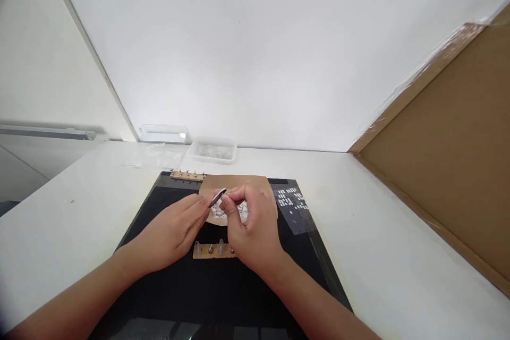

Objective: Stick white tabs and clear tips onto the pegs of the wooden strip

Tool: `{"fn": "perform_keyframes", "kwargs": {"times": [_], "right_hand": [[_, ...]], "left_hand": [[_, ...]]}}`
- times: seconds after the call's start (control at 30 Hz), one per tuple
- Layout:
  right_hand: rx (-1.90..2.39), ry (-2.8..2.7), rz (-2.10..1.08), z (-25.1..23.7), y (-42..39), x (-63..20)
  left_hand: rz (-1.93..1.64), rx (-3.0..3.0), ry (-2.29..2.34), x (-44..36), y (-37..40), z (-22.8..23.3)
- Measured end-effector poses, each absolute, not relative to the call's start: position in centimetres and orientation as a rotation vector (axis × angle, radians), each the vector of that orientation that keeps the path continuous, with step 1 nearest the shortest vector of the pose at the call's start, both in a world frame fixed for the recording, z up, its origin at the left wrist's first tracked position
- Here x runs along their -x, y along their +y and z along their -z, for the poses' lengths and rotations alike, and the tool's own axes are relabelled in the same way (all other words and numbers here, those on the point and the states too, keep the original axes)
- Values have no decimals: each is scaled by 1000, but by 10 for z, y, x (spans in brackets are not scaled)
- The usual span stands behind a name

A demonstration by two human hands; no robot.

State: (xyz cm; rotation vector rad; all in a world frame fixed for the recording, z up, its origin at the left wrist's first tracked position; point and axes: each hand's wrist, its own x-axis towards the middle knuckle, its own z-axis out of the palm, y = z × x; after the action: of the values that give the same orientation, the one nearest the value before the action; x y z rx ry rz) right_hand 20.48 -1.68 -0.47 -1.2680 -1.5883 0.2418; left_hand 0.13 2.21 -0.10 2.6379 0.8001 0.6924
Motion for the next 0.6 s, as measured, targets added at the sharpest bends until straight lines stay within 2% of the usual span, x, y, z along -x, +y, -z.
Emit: {"fn": "perform_keyframes", "kwargs": {"times": [0.3,0.6], "right_hand": [[1268,-1648,-131,3,-15,-206],[1287,-1671,-153,3,-14,-205]], "left_hand": [[-672,-2625,807,-1,22,-1],[-700,-2705,800,-1,25,2]]}}
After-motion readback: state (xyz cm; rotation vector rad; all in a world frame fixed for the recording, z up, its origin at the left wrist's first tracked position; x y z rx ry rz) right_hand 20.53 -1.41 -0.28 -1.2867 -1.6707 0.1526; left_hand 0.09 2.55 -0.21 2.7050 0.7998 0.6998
